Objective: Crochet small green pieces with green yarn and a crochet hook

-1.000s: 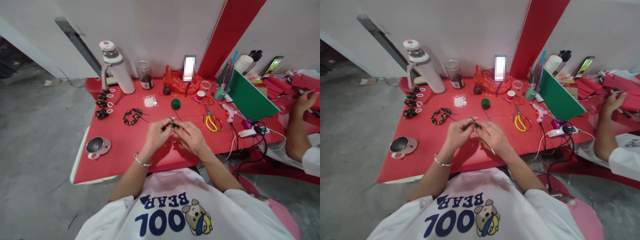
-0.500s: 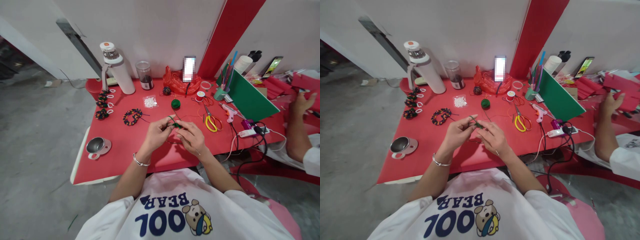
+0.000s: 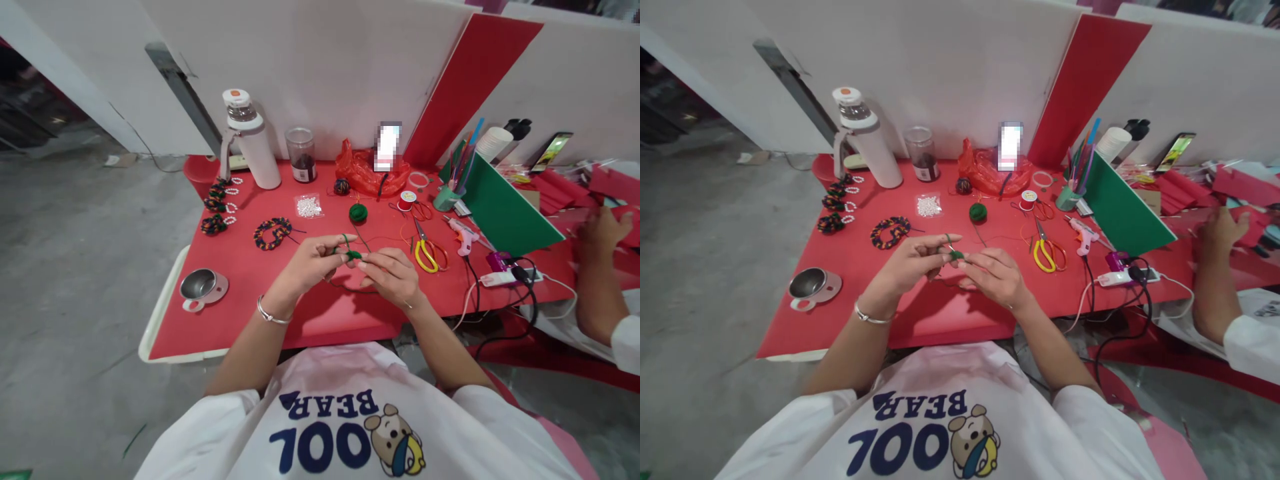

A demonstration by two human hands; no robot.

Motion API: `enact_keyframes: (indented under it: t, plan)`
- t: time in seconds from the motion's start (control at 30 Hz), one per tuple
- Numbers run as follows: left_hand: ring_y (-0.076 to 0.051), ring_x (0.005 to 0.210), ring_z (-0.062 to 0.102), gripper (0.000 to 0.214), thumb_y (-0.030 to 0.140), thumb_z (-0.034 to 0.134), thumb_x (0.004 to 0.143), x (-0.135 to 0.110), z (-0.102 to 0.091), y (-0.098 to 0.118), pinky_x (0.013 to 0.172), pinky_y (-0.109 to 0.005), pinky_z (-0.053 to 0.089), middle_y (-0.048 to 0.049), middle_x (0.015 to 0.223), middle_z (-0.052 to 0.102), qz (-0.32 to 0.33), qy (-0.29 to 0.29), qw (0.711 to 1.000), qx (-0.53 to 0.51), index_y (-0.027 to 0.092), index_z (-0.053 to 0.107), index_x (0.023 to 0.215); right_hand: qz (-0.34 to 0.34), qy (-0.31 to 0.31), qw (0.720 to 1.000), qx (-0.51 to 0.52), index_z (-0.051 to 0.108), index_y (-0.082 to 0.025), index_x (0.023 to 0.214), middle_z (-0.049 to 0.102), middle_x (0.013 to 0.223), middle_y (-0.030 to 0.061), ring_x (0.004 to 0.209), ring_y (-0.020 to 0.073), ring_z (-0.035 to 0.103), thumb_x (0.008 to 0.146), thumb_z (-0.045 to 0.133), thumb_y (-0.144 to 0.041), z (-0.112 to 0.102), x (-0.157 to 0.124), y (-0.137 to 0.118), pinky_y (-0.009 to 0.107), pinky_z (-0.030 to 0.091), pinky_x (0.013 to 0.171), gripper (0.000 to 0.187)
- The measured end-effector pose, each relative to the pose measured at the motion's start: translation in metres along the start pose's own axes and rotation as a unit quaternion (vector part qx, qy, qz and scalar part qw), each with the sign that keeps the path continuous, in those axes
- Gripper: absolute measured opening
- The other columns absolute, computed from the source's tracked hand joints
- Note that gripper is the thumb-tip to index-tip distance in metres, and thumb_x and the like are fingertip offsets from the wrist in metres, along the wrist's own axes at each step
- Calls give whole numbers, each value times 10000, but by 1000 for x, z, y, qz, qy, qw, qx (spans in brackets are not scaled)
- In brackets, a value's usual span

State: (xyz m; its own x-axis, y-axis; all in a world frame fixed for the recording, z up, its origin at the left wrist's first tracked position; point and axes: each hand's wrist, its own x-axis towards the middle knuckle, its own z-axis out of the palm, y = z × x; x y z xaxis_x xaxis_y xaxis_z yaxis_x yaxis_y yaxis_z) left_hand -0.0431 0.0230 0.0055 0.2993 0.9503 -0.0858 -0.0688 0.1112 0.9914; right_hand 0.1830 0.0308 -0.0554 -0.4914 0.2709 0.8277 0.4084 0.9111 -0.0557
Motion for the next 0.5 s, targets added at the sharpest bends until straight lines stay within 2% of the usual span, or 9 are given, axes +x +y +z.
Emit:
enact_keyframes:
  t: [0.2,0.37,0.5]
  plan:
    - [-78,510,555,444,148,665,775,-1,4,2,516,-194,447,-20,690,741,41,53,992,105,70,759,1201,11,-33,999,14,682,-281,1324,788,1189,88,1072,227,721,952,698,-220,-12,12,-4,423,612,925,378]
    - [-132,604,683,312,125,650,760,-2,3,5,581,-213,534,-49,724,771,30,73,990,120,92,796,1034,28,-53,997,51,681,-221,1277,795,1188,125,1045,245,729,943,640,-152,-17,17,-10,453,615,881,344]
    - [-172,672,738,272,121,641,739,-2,3,6,613,-231,570,-68,763,784,23,70,989,128,98,802,957,41,-58,995,74,700,-231,1212,813,1128,109,986,234,744,939,625,-144,-22,22,-12,438,612,843,296]
